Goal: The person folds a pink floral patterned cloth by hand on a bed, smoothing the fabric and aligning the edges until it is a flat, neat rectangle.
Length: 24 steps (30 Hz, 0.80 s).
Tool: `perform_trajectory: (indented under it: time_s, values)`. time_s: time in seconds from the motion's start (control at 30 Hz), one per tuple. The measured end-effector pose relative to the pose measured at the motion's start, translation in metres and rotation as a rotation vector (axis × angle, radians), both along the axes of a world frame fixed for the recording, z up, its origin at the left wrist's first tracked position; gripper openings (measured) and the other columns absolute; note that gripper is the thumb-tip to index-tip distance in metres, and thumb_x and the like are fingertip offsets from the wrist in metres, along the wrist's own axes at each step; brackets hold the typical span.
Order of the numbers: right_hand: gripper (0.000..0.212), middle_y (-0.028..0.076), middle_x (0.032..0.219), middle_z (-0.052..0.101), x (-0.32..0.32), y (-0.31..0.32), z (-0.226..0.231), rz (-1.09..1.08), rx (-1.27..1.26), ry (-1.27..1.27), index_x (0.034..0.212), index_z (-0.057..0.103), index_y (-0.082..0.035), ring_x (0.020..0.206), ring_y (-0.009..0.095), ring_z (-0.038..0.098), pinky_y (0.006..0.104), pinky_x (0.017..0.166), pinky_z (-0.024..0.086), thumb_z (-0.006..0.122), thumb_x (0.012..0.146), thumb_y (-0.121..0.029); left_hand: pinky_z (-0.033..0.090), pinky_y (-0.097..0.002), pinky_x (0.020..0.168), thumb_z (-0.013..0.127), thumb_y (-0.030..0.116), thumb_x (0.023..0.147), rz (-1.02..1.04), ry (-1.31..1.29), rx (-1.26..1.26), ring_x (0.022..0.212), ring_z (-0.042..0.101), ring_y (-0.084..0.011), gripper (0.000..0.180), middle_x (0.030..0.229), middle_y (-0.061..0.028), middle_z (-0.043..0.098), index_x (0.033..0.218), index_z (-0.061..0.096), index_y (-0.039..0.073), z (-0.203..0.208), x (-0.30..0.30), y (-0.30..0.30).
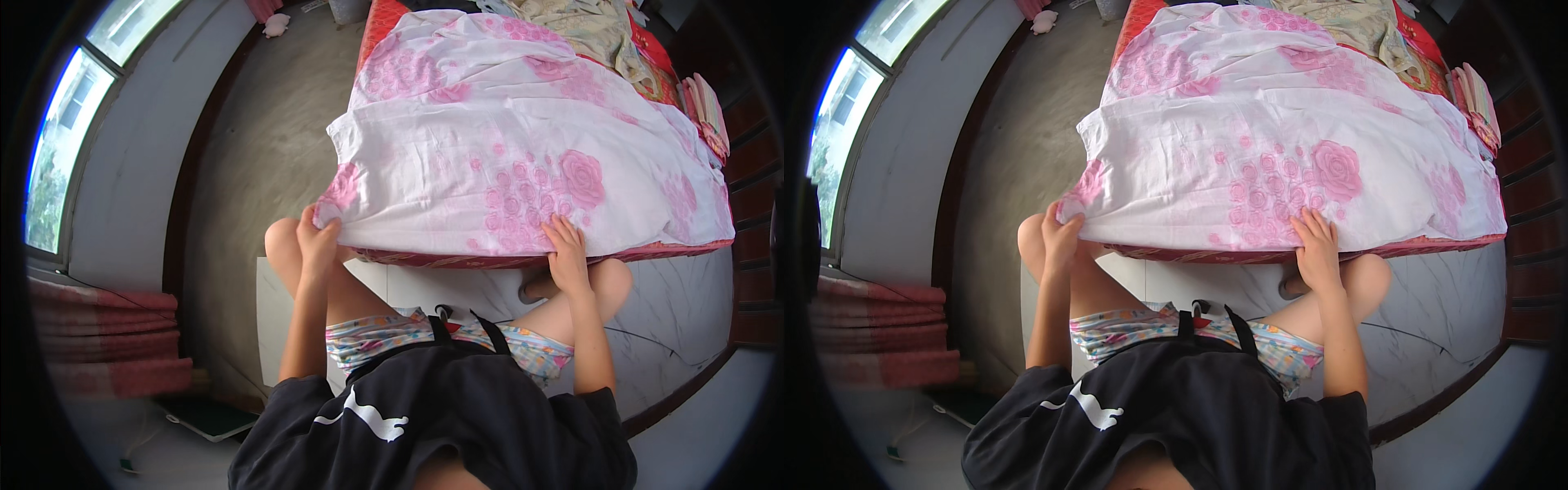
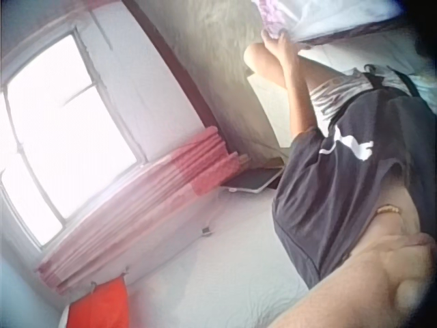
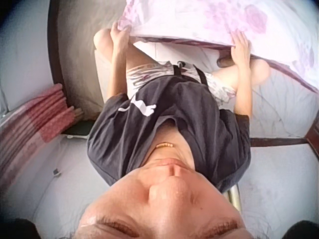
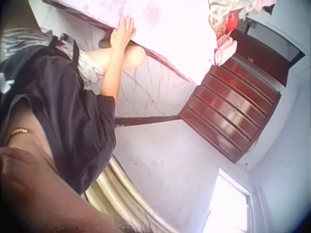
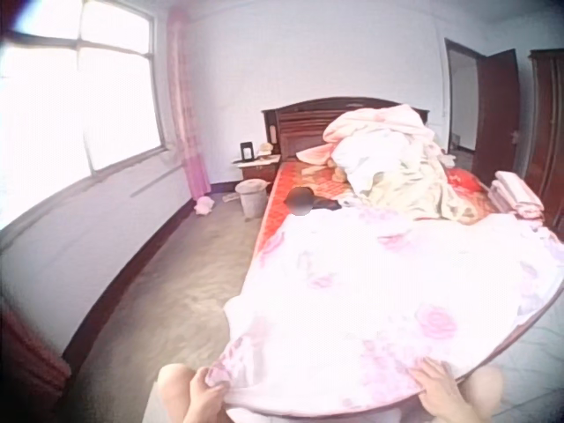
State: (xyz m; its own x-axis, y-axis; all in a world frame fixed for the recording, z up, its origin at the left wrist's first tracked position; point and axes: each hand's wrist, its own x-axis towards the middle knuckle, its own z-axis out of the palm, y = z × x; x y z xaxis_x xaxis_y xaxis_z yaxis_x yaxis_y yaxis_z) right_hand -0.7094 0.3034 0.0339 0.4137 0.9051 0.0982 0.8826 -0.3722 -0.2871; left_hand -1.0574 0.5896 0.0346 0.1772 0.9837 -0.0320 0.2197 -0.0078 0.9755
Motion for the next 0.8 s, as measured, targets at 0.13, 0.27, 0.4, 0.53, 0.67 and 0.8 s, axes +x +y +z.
perform_trajectory:
  time_s: [0.13, 0.27, 0.4, 0.53, 0.67, 0.8]
  values:
    - [0.047, 0.012, 0.133, 0.05, -0.02, 0.019, 0.002, 0.086, 0.102, 0.104, 0.122, 0.056, -0.007, 0.128, 0.03, 0.039, 0.0489, 0.108, 0.024, 0.053, 0.075, 0.002, 0.046, -0.0245, 0.068, 0.061, -0.002, 0.075, 0.149, 0.067, 0.095, 0.077, 0.057, -0.0118, 0.034, 0.09, -0.0048, 0.062, 0.108, 0.056, -0.002, 0.046, -0.01, 0.023]
    - [0.036, 0.018, 0.128, 0.051, -0.043, 0.036, -0.002, 0.183, 0.172, 0.144, 0.113, 0.061, -0.004, 0.124, 0.032, 0.042, 0.0421, 0.104, 0.032, 0.056, 0.077, -0.005, 0.043, -0.0384, 0.089, 0.062, 0.006, 0.074, 0.302, 0.45, 0.333, 0.104, 0.054, -0.0307, 0.045, 0.11, -0.0205, 0.056, 0.117, 0.053, 0.001, 0.02, -0.017, 0.041]
    - [0.033, 0.018, 0.13, 0.05, -0.043, 0.034, 0.01, 0.135, 0.18, 0.172, 0.112, 0.062, -0.005, 0.126, 0.032, 0.041, 0.0419, 0.104, 0.032, 0.058, 0.08, -0.009, 0.029, -0.0481, 0.105, 0.063, 0.009, 0.076, 0.22, 0.774, 0.79, 0.13, 0.03, -0.041, 0.059, 0.137, -0.0231, 0.037, 0.131, 0.043, 0.003, 0.007, 0.035, 0.006]
    - [0.034, 0.018, 0.133, 0.047, -0.003, 0.032, 0.002, 0.171, 0.15, 0.382, 0.117, 0.06, -0.008, 0.129, 0.032, 0.036, 0.0438, 0.104, 0.031, 0.057, 0.086, -0.021, 0.022, -0.0495, 0.108, 0.056, 0.009, 0.084, -0.377, 0.465, 0.725, 0.134, 0.028, -0.0394, 0.051, 0.142, -0.0211, 0.034, 0.133, 0.043, 0.005, -0.009, 0.12, -0.066]
    - [0.04, 0.016, 0.139, 0.039, 0.086, 0.01, -0.021, -0.117, 0.005, 0.135, 0.125, 0.055, -0.014, 0.131, 0.032, 0.032, 0.0497, 0.103, 0.03, 0.056, 0.088, -0.027, 0.018, -0.0531, 0.109, 0.054, 0.019, 0.086, -0.608, 0.527, 0.681, 0.135, 0.026, -0.0378, 0.05, 0.144, -0.0201, 0.032, 0.134, 0.045, 0.007, -0.028, 0.187, -0.111]
    - [0.042, 0.014, 0.143, 0.035, 0.158, -0.022, -0.028, -0.464, -0.079, 0.15, 0.129, 0.051, -0.02, 0.134, 0.03, 0.029, 0.0516, 0.105, 0.027, 0.055, 0.088, -0.027, 0.017, -0.0548, 0.109, 0.053, 0.024, 0.087, -0.577, 0.768, 0.762, 0.136, 0.025, -0.038, 0.05, 0.144, -0.0206, 0.032, 0.133, 0.046, 0.008, -0.031, 0.212, -0.12]
